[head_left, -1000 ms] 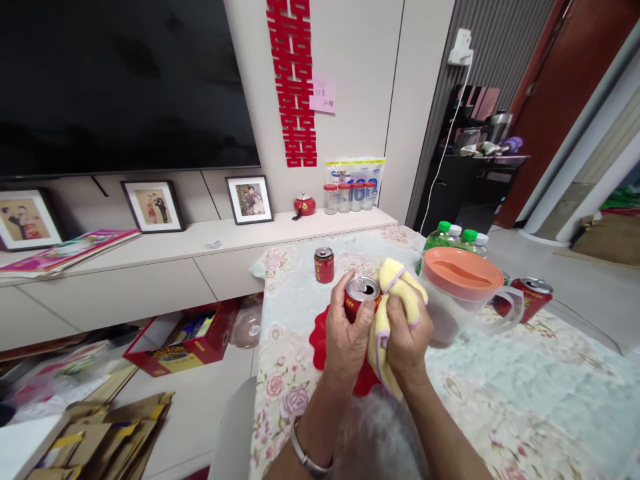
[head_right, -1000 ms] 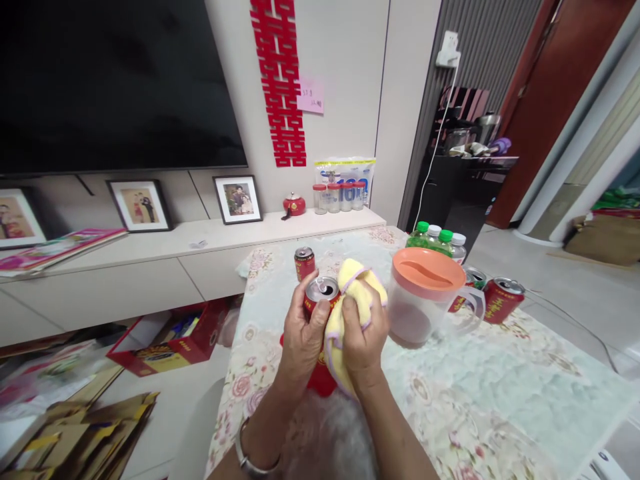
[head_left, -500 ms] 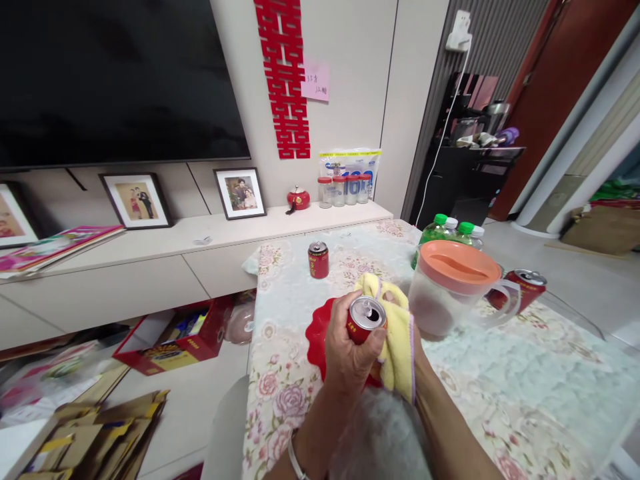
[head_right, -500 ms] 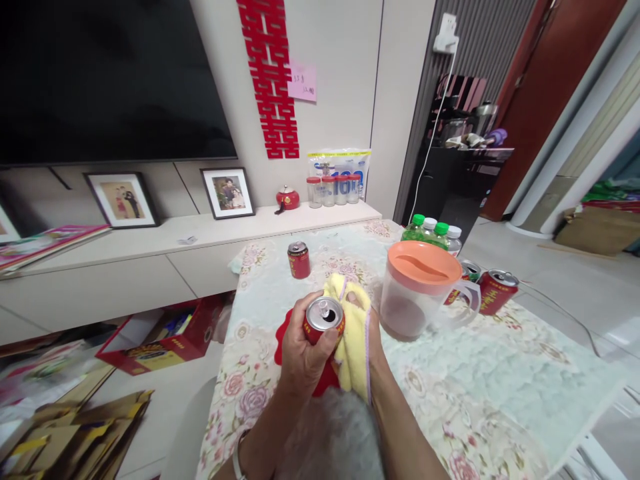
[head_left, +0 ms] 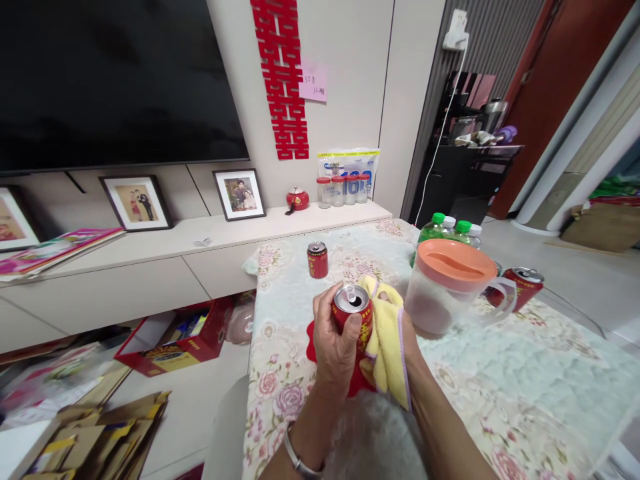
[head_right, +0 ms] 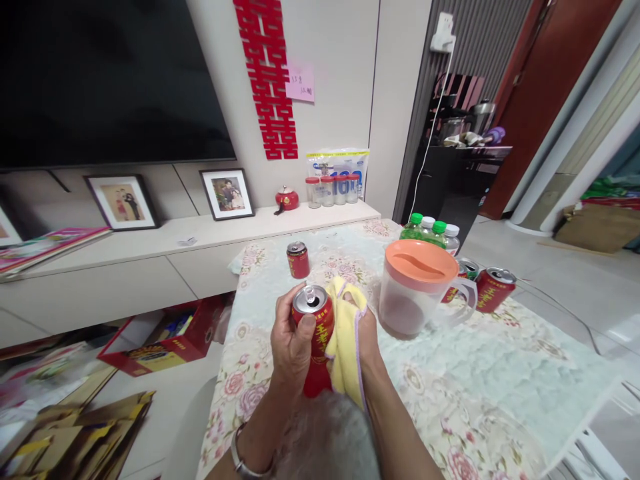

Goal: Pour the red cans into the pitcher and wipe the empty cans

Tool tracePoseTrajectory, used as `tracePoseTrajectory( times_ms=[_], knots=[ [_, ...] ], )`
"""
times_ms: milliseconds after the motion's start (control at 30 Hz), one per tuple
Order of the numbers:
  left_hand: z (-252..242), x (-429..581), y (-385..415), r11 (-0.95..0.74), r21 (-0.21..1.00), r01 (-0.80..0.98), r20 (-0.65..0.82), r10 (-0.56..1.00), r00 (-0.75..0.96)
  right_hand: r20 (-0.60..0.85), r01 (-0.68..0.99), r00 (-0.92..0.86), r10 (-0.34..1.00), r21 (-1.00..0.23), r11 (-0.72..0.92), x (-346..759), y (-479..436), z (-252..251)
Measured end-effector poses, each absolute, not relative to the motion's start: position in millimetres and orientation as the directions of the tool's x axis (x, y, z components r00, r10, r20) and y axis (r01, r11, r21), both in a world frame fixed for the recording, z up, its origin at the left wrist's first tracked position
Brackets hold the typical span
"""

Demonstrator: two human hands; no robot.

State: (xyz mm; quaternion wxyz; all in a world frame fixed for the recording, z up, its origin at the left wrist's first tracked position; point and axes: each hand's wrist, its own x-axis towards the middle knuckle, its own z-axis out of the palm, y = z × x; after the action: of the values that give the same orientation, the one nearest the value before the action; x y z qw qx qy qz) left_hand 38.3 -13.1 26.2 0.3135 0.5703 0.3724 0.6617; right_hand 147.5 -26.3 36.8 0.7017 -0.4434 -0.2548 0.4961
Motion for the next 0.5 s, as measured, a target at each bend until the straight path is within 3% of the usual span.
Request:
tracePoseTrajectory(
  times_ms=[167,500],
  knots=[
    [25,46,-22,-0.391,0.919,-0.045,0.387,0.919,-0.080,-0.056,-0.405,0.450,0.891,-0.903,0.148,145,-29,32],
    [23,43,-22,-0.365,0.930,-0.040,0.366,0.931,0.018,0.303,-0.013,0.564,0.768,-0.927,0.375,150,-36,23]
  ],
)
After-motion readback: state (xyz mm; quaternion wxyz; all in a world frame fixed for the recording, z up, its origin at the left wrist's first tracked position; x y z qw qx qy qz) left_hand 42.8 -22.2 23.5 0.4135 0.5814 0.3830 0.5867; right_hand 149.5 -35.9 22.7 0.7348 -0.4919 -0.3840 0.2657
